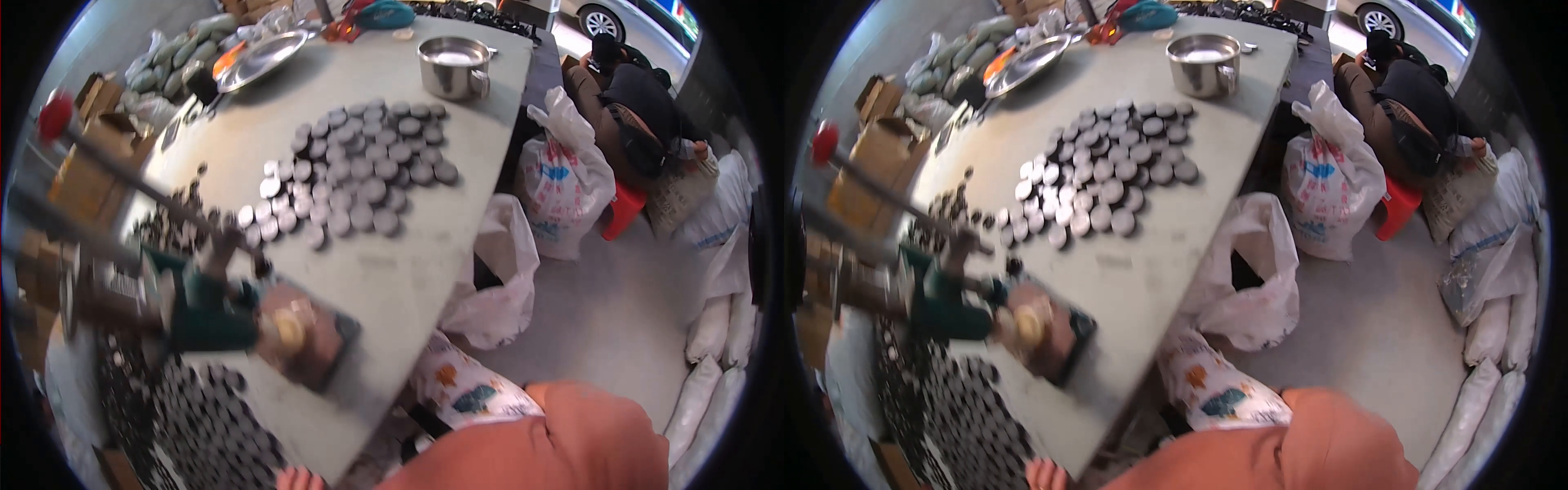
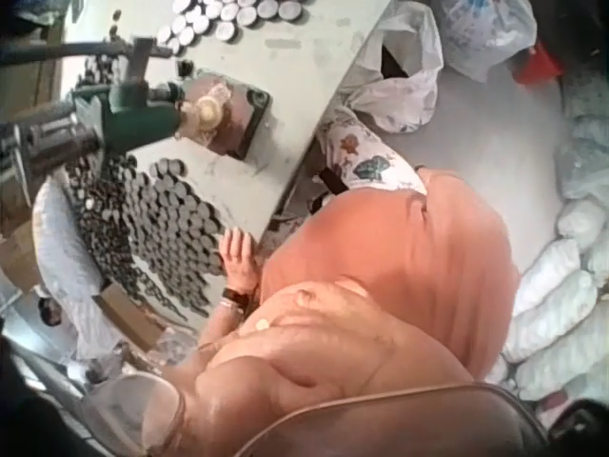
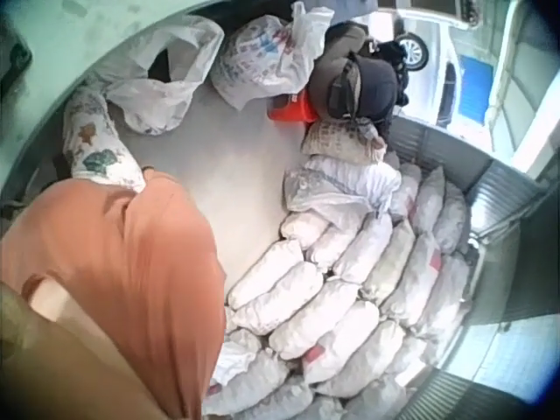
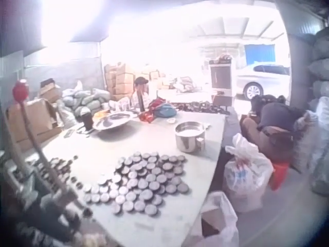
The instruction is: Manually assembling black circular components with metal bearings and using a press machine.
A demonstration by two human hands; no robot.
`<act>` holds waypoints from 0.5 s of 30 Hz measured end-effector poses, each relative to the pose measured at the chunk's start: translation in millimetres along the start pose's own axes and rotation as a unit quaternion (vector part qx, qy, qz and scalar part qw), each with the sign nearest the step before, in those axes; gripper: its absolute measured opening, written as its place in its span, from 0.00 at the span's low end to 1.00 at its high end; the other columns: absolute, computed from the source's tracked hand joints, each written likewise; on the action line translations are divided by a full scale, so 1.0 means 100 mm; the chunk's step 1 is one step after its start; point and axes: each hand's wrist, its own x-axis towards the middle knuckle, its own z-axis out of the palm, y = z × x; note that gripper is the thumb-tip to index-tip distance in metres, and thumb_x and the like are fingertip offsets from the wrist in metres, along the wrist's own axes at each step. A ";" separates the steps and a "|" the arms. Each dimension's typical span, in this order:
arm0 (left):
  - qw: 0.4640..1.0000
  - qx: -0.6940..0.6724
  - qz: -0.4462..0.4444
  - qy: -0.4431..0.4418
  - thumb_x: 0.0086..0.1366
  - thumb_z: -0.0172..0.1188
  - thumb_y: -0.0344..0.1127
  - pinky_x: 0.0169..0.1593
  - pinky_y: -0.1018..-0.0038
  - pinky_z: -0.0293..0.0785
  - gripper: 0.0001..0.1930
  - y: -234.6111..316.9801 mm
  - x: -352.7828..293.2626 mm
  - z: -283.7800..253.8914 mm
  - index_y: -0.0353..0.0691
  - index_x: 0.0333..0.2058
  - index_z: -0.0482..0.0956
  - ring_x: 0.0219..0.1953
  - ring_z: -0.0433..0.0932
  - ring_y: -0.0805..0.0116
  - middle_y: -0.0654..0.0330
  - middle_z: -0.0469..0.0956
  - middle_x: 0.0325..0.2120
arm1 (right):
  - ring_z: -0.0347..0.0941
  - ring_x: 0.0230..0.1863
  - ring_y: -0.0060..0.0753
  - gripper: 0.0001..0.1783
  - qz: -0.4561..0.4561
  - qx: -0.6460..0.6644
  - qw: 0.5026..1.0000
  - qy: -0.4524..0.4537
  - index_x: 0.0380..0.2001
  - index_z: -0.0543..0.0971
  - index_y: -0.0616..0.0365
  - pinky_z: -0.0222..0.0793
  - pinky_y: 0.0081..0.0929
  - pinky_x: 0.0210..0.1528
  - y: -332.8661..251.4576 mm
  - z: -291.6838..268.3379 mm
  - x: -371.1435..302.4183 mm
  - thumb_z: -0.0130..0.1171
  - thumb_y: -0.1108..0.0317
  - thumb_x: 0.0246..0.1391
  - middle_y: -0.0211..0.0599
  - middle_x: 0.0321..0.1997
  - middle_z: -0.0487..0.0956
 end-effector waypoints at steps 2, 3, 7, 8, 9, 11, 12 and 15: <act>0.999 -0.013 -0.022 0.022 0.47 0.62 0.36 0.56 0.52 0.56 0.32 0.15 0.07 -0.11 0.36 0.52 0.63 0.56 0.58 0.46 0.48 0.60 0.53 | 0.73 0.42 0.34 0.25 0.037 0.003 0.999 0.001 0.45 0.74 0.54 0.72 0.34 0.39 -0.60 -0.14 -0.67 0.56 0.53 0.45 0.34 0.43 0.76; 1.000 0.009 -0.013 0.026 0.45 0.63 0.37 0.56 0.52 0.56 0.34 0.13 0.03 -0.08 0.36 0.52 0.62 0.56 0.57 0.44 0.47 0.60 0.53 | 0.73 0.42 0.33 0.25 0.048 0.000 0.999 0.013 0.45 0.74 0.54 0.72 0.34 0.39 -0.72 -0.26 -0.97 0.56 0.53 0.45 0.33 0.42 0.76; 0.996 -0.016 -0.021 0.090 0.40 0.64 0.41 0.56 0.51 0.58 0.32 0.10 -0.02 -0.03 0.36 0.46 0.69 0.52 0.61 0.43 0.47 0.65 0.49 | 0.74 0.34 0.50 0.16 -0.180 -0.350 0.853 0.342 0.32 0.77 0.62 0.69 0.40 0.37 -1.65 -0.78 -1.67 0.50 0.60 0.46 0.54 0.35 0.76; 0.994 -0.021 -0.023 0.107 0.41 0.63 0.40 0.56 0.52 0.58 0.30 0.11 -0.01 -0.02 0.36 0.46 0.69 0.52 0.62 0.45 0.49 0.66 0.48 | 0.73 0.33 0.52 0.14 -0.203 -0.229 0.835 0.457 0.30 0.77 0.62 0.69 0.41 0.36 -2.22 -0.76 -2.21 0.50 0.62 0.47 0.52 0.32 0.77; 0.992 -0.033 -0.032 0.121 0.43 0.62 0.37 0.55 0.54 0.59 0.27 0.14 -0.03 -0.05 0.37 0.45 0.70 0.52 0.63 0.46 0.50 0.67 0.48 | 0.74 0.27 0.41 0.10 -0.292 -0.191 0.792 0.500 0.30 0.76 0.61 0.70 0.34 0.31 -2.75 -0.67 -2.75 0.52 0.66 0.49 0.44 0.26 0.77; 0.973 -0.150 -0.086 0.151 0.46 0.57 0.32 0.55 0.59 0.60 0.18 0.24 0.05 -0.15 0.35 0.39 0.74 0.50 0.66 0.47 0.50 0.72 0.42 | 0.69 0.27 0.14 0.05 -0.525 0.061 0.733 0.428 0.29 0.75 0.59 0.67 0.16 0.28 -3.40 -0.47 -3.58 0.52 0.69 0.54 0.28 0.24 0.74; 0.964 -0.190 -0.088 0.165 0.48 0.56 0.30 0.52 0.60 0.64 0.12 0.19 -0.03 -0.20 0.35 0.34 0.76 0.46 0.70 0.49 0.51 0.75 0.37 | 0.70 0.28 0.17 0.06 -0.618 -0.015 0.660 0.426 0.30 0.75 0.60 0.68 0.16 0.31 -3.71 -0.38 -3.93 0.51 0.69 0.55 0.30 0.27 0.75; 0.850 -0.350 -0.092 0.382 0.62 0.40 0.41 0.56 0.63 0.60 0.20 0.43 -0.01 -1.13 0.29 0.38 0.74 0.50 0.69 0.57 0.49 0.74 0.42 | 0.70 0.41 0.35 0.19 -0.774 -0.123 0.552 0.284 0.40 0.72 0.63 0.63 0.29 0.47 -4.15 0.14 -5.18 0.42 0.58 0.57 0.49 0.42 0.73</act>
